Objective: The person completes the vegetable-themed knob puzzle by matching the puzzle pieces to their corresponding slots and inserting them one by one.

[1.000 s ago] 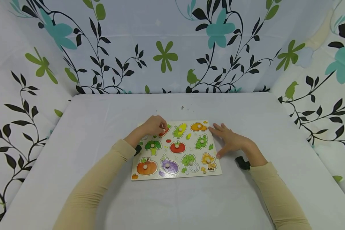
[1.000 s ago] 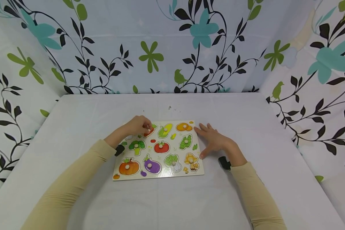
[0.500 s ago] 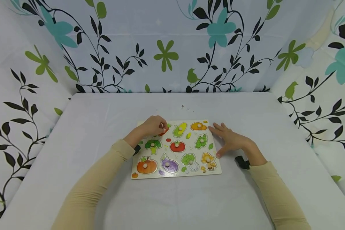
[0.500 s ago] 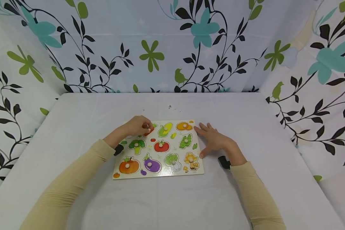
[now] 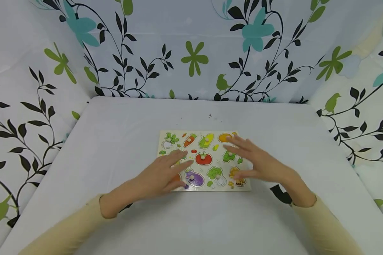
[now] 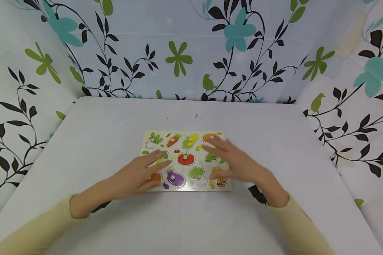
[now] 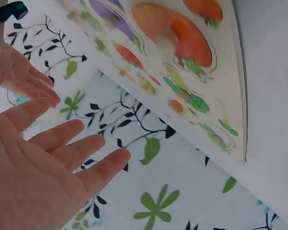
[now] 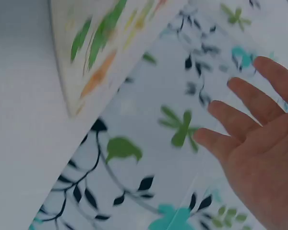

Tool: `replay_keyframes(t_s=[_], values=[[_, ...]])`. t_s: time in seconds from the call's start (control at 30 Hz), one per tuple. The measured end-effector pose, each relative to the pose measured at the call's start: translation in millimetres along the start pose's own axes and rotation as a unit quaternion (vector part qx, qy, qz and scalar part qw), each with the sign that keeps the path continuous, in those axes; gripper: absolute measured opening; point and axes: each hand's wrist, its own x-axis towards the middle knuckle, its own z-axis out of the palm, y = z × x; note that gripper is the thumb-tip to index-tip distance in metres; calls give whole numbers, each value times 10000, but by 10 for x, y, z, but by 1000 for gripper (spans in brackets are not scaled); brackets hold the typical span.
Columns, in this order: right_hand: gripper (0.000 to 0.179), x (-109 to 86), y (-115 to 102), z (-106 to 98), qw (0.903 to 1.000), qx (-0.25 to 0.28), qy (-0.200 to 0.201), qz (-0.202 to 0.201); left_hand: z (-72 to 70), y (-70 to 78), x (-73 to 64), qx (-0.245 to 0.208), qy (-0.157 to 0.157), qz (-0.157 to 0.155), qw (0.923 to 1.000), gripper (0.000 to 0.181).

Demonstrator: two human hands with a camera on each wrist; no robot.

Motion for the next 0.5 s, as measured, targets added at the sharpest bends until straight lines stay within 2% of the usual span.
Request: replay_keyframes(t_s=[0.1, 0.2, 0.33, 0.5], values=[[83, -62, -284, 176, 9930, -595, -217, -995, 41, 194, -247, 283, -110, 311, 9991, 73], [83, -109, -436, 363, 9786, -1210, -435, -1607, 114, 309, -424, 367, -181, 504, 9979, 77], [85, -163, -489, 536, 9632, -1732, -498, -1994, 191, 375, -520, 408, -120, 638, 9971, 78], [87, -205, -494, 592, 9586, -1843, -439, -2126, 220, 386, -539, 447, -77, 656, 9968, 78]])
